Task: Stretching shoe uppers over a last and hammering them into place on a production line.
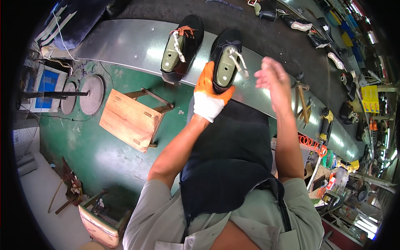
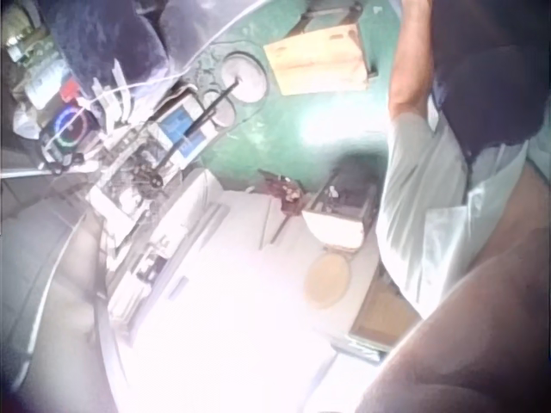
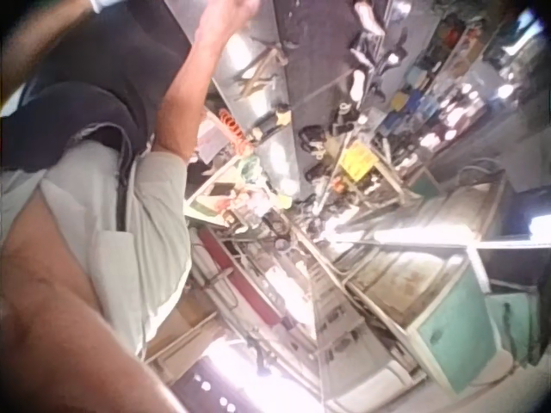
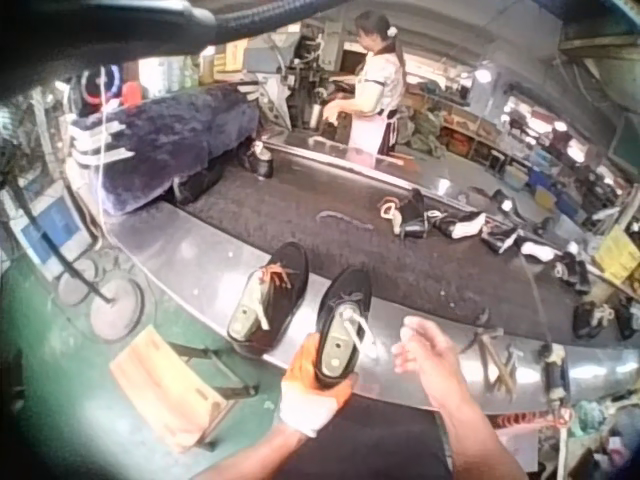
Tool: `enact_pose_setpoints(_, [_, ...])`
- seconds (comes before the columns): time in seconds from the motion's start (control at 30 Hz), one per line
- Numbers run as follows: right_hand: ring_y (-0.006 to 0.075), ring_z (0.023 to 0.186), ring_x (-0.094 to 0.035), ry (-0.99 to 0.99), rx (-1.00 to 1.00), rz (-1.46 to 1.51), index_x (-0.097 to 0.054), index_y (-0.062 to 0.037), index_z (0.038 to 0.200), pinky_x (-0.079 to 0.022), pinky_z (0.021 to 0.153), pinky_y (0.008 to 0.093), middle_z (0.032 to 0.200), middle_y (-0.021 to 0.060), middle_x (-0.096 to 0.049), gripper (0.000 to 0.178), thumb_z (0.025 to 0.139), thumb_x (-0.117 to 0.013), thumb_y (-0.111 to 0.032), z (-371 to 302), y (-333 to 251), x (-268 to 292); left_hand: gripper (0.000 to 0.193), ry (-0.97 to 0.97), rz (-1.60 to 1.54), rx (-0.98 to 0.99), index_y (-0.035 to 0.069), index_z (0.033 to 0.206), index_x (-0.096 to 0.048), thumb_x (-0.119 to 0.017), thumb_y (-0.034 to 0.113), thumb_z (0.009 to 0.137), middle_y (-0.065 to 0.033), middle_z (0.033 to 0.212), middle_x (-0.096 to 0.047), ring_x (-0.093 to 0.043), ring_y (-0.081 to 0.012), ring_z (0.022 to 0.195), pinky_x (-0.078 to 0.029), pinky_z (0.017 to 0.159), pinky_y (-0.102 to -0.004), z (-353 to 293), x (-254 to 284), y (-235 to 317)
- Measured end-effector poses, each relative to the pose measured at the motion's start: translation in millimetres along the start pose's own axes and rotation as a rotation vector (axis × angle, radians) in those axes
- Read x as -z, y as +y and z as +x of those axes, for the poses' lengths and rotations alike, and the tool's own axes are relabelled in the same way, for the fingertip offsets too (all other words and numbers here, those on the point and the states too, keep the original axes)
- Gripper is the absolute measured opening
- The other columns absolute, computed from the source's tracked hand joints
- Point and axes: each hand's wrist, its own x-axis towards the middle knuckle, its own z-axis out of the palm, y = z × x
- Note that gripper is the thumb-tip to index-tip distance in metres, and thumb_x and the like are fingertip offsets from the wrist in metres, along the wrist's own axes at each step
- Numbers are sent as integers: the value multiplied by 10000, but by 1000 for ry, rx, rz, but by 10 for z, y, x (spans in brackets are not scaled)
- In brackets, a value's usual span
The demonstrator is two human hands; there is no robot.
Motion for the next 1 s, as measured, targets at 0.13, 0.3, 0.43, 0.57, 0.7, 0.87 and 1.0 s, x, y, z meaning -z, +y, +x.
enact_pose_setpoints(0.13, [338, 1171, -645, -300, -473, 589, -481, -35, 1433, -501, 1038, 518, 1273, 207, -641, 757, 949, -636, -596, 10, 699, -119, 761, 26, -25, 78, -77, 1331, -574, -842, 310, 733, -261, 1132, -700, -722, -364, 1003, -568, 880, -394, 101, 214, 521])
enact_pose_setpoints(0.3, [298, 1261, -592, -272, -345, 1170, -557, -163, 1407, -460, 1071, 553, 1344, 77, -634, 619, 1012, -474, -632, -271, 302, -668, 533, -88, -257, 105, -114, 1245, -646, -771, 249, 876, -186, 939, -748, -708, -192, 763, -566, 721, -311, 62, 574, 995])
enact_pose_setpoints(0.43, [374, 1177, -629, -453, -352, 1328, -580, -104, 1356, -501, 1013, 545, 1286, 151, -657, 637, 1015, -444, -626, -424, 146, -517, 323, -371, -399, 218, -81, 1205, -695, -572, 164, 1034, -115, 1047, -746, -677, -139, 922, -527, 839, -270, 266, 963, 1175])
enact_pose_setpoints(0.57, [392, 1086, -654, -425, -408, 1422, -586, -81, 1336, -549, 943, 510, 1207, 169, -678, 606, 1015, -489, -586, -449, 37, -505, 358, -376, -454, 204, -59, 1250, -672, -525, 199, 1050, -132, 1115, -745, -707, -192, 981, -528, 879, -308, 507, 1075, 1257])
enact_pose_setpoints(0.7, [388, 1089, -650, -371, -393, 1448, -588, -85, 1333, -555, 946, 499, 1219, 158, -671, 581, 1017, -510, -567, -419, -8, -546, 378, -372, -494, -32, -52, 1317, -629, -593, 148, 999, -177, 1257, -687, -656, -245, 1169, -502, 993, -350, 760, 917, 1264])
enact_pose_setpoints(0.87, [383, 1083, -650, -308, -411, 1423, -596, -104, 1330, -561, 942, 488, 1217, 145, -672, 565, 1019, -510, -568, -390, -130, -555, 486, -556, -126, -503, -18, 1343, -611, -707, 122, 888, -224, 1365, -613, -538, -312, 1353, -444, 1100, -407, 1162, 490, 1463])
enact_pose_setpoints(1.0, [327, 1004, -685, -359, -405, 1338, -595, 3, 1303, -569, 927, 443, 1161, 163, -696, 680, 1011, -501, -604, -244, -215, -426, 348, -726, -199, -810, 39, 1157, -697, -708, 100, 815, -144, 1156, -702, -660, -303, 1137, -524, 969, -348, 1721, 121, 1255])
